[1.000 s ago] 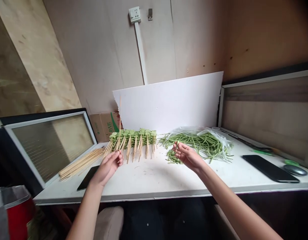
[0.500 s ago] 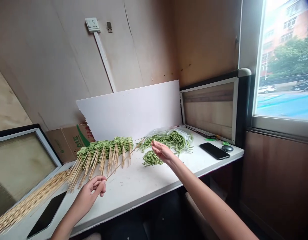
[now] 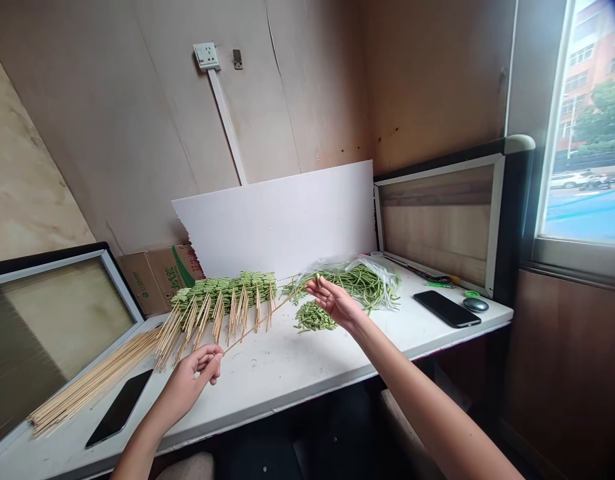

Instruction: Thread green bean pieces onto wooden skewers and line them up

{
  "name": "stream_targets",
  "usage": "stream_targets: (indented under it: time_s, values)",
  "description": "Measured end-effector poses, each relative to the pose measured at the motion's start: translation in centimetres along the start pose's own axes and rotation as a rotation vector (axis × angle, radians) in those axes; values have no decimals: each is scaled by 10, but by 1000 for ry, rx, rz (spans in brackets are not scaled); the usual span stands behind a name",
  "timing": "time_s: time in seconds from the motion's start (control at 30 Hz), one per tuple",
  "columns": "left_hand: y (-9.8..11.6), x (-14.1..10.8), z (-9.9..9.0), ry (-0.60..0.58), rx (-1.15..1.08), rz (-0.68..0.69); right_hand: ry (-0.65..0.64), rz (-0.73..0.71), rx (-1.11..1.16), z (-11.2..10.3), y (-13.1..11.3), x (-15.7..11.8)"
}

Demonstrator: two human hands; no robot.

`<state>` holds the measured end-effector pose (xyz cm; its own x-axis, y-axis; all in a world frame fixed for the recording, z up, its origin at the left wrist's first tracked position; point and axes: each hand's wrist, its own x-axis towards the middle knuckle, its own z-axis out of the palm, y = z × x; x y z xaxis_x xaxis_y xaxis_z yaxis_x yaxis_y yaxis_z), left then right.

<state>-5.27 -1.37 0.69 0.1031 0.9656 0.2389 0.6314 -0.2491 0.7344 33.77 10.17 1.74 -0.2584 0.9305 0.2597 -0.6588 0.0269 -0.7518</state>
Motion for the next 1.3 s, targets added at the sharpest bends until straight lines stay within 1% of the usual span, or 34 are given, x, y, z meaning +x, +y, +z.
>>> stream_targets:
  time_s: [0.2,0.37,0.53,0.73,0.93,1.17,1.3]
  values:
    - [0,1,0,-13,4,5,26,4,-16,6,1,-2]
    - [1,1,2,-6,-7,6,-9,-2,-36,10,3,-3]
    - [-1,1,1,10,-18,7,14,11,-16,9,4,-2]
    - [-8,3,1,9,-22,9,-35,-6,7,8,5,-1]
    - [-8,1,1,-12,-38,-3,-50,26,79,8,7,-1]
    - [-9,1,-1,-12,-35,14,-55,18,71,8,11,0]
    - [-9,1,-2,8,-44,17,-53,21,57,8,11,0]
